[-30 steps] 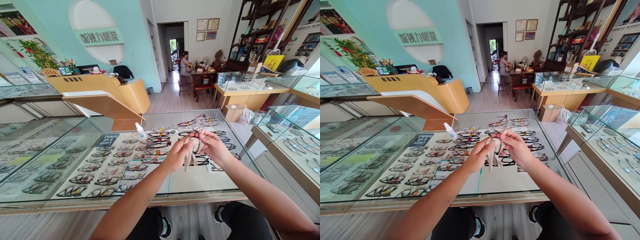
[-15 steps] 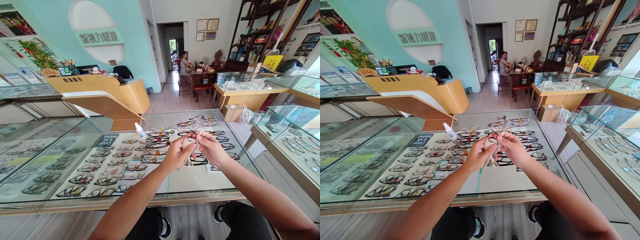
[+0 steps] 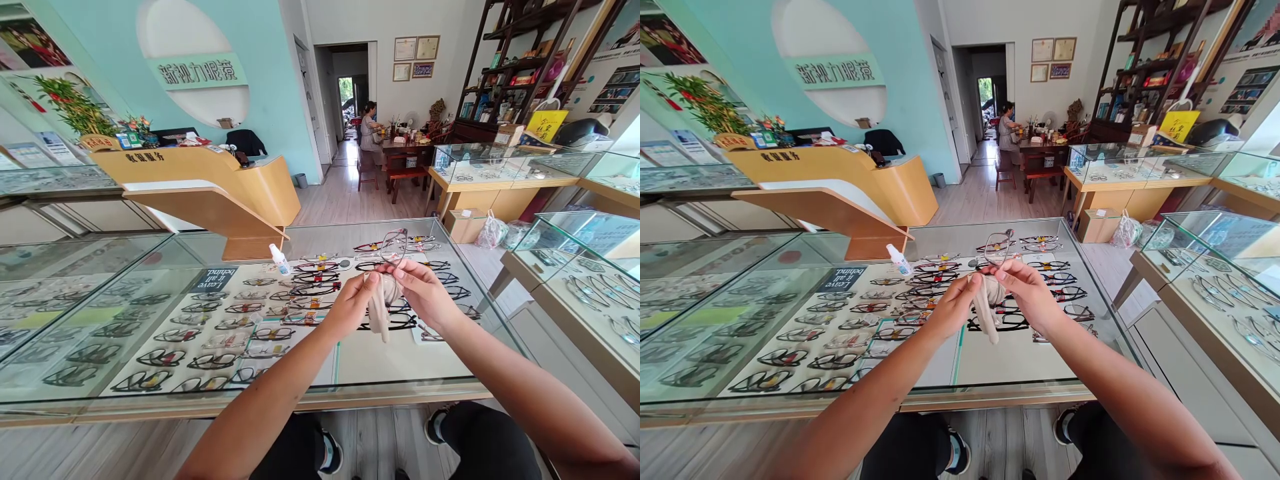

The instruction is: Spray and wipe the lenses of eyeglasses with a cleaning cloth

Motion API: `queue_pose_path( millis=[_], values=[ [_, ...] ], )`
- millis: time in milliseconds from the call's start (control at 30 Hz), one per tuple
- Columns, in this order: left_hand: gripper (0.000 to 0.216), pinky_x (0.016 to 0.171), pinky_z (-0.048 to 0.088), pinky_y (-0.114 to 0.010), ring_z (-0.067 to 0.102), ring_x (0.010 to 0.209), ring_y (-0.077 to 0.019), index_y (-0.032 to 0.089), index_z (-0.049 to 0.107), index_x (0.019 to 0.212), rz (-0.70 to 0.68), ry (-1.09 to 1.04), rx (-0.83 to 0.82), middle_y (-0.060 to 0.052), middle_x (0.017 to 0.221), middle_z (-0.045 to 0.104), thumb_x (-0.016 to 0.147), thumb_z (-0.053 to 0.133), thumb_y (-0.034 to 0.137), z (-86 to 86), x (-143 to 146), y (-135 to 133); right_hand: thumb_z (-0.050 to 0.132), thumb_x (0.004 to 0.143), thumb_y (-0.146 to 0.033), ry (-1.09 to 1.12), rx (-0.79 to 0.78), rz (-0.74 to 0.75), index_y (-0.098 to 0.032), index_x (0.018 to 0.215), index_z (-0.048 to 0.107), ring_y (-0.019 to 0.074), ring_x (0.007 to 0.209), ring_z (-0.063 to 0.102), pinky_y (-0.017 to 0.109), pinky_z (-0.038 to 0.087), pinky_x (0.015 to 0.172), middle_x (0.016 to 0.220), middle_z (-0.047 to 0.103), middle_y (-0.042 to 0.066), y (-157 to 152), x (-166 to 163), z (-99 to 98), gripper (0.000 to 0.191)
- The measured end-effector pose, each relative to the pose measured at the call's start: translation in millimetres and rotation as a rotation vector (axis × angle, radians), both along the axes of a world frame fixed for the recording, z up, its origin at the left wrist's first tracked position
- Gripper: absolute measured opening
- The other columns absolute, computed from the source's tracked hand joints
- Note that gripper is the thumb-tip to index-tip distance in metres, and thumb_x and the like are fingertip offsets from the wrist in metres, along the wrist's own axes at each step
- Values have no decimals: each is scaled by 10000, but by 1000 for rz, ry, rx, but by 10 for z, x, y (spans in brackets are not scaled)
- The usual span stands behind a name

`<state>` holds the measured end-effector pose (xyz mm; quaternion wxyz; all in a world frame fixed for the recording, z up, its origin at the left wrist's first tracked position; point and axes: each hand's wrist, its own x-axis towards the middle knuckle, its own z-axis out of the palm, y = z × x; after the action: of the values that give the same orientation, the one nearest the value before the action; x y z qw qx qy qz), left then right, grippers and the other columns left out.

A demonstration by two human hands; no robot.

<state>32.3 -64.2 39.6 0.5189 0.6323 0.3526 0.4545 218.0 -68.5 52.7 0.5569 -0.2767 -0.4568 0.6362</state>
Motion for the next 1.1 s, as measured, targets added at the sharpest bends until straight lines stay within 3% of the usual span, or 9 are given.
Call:
queue_pose_path(
  millis=[100,167,333,433,600,800,933,1100],
  values=[
    [616,719,561,-295,684,771,-196,205,705,937,34,13,-7,-19,792,674,988,583,807,-20,-30,40,911,879,-466,-8,69,-12,-291,859,794,237,1084,702,378,506,1059,1001,778,23,27,39,-30,211],
    [635,730,564,-301,701,772,-202,205,736,1036,31,-11,-59,-22,826,703,989,571,816,-35,-51,66,886,911,-441,-30,111,-13,-299,878,799,233,1130,687,387,470,1113,1067,758,13,38,62,-56,169],
    [685,904,591,-329,741,1013,-255,185,791,1134,173,-88,-104,-80,1014,790,935,655,826,-42,-87,125,863,932,-447,-146,163,25,-300,897,813,243,1191,624,398,508,1044,1336,671,32,36,109,-52,159],
    [681,968,588,-346,746,1102,-277,182,801,1095,237,-171,-137,-94,1060,811,908,692,827,0,-88,139,870,917,-455,-201,162,71,-283,870,802,244,1158,608,393,518,1003,1291,651,50,27,113,-15,191],
    [650,1073,566,-376,747,1192,-294,199,821,1101,216,-265,-113,-101,1154,824,921,693,810,65,-98,154,863,915,-457,-252,123,139,-256,836,787,239,1113,600,368,469,988,1170,671,48,9,93,-9,229],
    [647,928,595,-341,768,1021,-269,185,821,1074,213,-221,-84,-81,1001,817,897,733,800,48,-117,145,847,928,-423,-279,93,175,-243,827,777,211,996,597,352,425,968,1006,669,19,-29,64,-48,218],
    [652,775,577,-304,742,868,-225,165,815,1090,129,-201,-102,-79,937,797,923,713,787,112,-105,97,838,927,-405,-296,95,165,-242,824,789,208,958,595,351,420,949,941,652,15,-42,40,-39,198],
    [570,708,527,-267,678,794,-175,160,804,1062,103,-286,-144,-57,920,777,842,870,682,157,-98,112,859,893,-432,-244,74,134,-232,787,780,205,919,578,349,424,910,908,637,16,-50,25,-17,240]
  ],
)
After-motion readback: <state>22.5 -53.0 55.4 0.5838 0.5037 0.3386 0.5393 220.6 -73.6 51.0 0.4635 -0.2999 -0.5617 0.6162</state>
